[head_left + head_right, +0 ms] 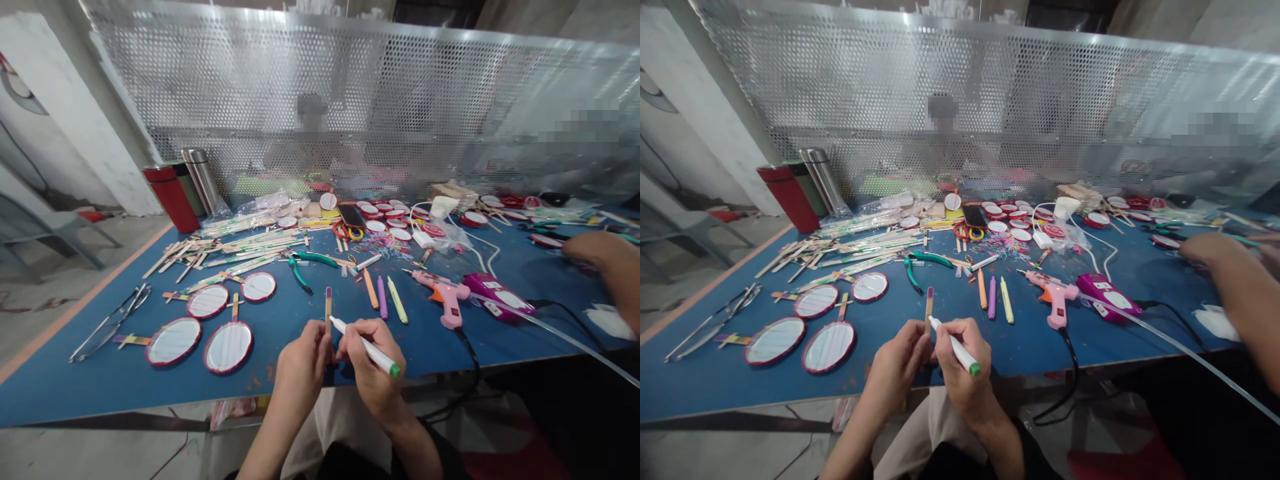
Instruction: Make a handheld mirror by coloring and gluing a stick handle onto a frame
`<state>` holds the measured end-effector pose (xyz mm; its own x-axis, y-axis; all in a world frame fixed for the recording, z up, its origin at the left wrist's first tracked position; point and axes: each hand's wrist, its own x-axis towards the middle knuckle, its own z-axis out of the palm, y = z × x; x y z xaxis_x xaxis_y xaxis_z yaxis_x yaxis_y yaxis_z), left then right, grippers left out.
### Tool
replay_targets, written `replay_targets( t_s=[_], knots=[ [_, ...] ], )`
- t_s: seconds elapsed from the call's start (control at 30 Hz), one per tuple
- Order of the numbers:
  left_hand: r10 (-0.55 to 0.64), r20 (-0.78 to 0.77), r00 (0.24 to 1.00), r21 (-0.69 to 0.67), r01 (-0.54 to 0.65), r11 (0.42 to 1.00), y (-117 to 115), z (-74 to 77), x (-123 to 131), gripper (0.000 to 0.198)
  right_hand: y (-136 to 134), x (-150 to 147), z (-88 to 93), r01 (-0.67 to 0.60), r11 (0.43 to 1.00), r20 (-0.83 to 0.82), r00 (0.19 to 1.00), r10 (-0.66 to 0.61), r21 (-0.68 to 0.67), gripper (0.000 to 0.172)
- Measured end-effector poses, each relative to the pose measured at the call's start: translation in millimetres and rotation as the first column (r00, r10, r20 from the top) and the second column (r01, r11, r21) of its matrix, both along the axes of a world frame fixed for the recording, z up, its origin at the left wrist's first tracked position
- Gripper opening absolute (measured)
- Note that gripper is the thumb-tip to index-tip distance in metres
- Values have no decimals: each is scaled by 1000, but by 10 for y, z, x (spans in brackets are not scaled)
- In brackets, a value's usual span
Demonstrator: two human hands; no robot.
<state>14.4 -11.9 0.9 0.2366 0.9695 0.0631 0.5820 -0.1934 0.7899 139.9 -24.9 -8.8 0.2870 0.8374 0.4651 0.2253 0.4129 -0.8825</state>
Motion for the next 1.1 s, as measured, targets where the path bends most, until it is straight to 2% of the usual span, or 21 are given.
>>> replay_targets(
  t_s=[0.13, 0.73, 0.87, 1.1],
  knots=[
    [-6, 12, 1000, 8, 6, 1000, -1, 8, 3, 20, 14, 2, 11, 29, 1000, -1, 1000, -29, -2, 11],
    [15, 2, 1000, 0, -15, 1000, -13, 19, 2, 23, 15, 8, 1, -14, 1000, 38, 999, 14, 4, 14],
    [-5, 13, 1000, -8, 5, 1000, -17, 20, -9, 23, 18, 11, -7, 26, 1000, 28, 999, -27, 12, 12],
    [-6, 18, 1000, -23, 7, 1000, -9, 24, -4, 23, 18, 23, -4, 9, 1000, 41, 999, -9, 7, 13]
  ],
)
